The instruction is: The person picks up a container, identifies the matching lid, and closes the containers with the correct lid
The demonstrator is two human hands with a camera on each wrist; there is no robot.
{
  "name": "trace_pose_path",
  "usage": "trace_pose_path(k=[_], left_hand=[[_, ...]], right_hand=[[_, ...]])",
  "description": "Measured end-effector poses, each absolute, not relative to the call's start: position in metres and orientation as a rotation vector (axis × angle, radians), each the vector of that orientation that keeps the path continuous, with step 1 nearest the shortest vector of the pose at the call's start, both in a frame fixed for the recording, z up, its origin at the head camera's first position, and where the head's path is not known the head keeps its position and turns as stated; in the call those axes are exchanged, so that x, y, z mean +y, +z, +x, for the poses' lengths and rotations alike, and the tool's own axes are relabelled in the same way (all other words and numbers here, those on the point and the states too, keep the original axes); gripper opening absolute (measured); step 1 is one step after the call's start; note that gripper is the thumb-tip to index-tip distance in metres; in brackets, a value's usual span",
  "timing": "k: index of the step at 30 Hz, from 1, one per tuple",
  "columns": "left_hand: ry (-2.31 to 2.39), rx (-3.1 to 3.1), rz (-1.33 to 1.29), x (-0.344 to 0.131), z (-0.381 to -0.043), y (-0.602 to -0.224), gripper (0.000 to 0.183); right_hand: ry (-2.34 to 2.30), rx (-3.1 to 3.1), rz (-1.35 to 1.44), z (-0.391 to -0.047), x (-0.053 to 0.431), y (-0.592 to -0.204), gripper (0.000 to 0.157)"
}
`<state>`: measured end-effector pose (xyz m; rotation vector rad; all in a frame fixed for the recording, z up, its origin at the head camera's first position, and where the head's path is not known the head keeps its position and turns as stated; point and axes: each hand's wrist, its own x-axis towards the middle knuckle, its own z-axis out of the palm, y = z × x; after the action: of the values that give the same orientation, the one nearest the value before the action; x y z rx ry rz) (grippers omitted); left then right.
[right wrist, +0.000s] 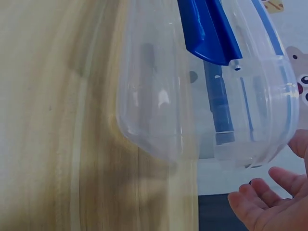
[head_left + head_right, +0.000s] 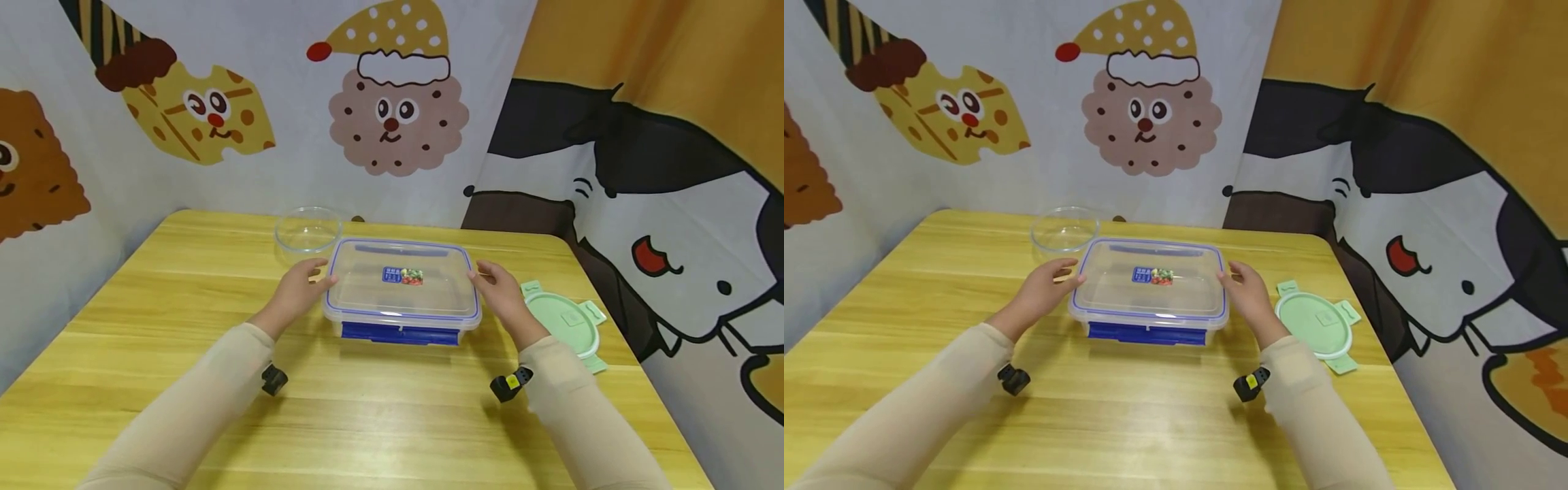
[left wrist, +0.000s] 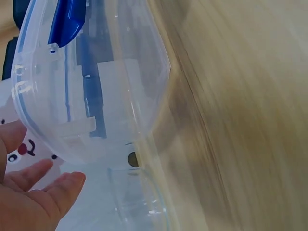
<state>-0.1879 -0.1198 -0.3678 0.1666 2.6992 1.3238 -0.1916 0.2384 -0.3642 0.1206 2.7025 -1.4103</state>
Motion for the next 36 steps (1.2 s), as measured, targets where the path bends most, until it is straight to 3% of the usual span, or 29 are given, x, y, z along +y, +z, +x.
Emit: trace_pose_path(k=[20, 36], left_hand=[[0.941, 3.026, 0.677, -0.120, -0.141, -0.357, 0.055], [0.739, 3.111, 1.034, -0.111, -0.131, -0.371, 0.059]], right_hand=[[-1.256, 3.013, -0.324, -0.144, 0.230, -0.363, 0.041], [-0.967, 3.170, -0.562, -0.117, 0.224, -0.370, 0.035]])
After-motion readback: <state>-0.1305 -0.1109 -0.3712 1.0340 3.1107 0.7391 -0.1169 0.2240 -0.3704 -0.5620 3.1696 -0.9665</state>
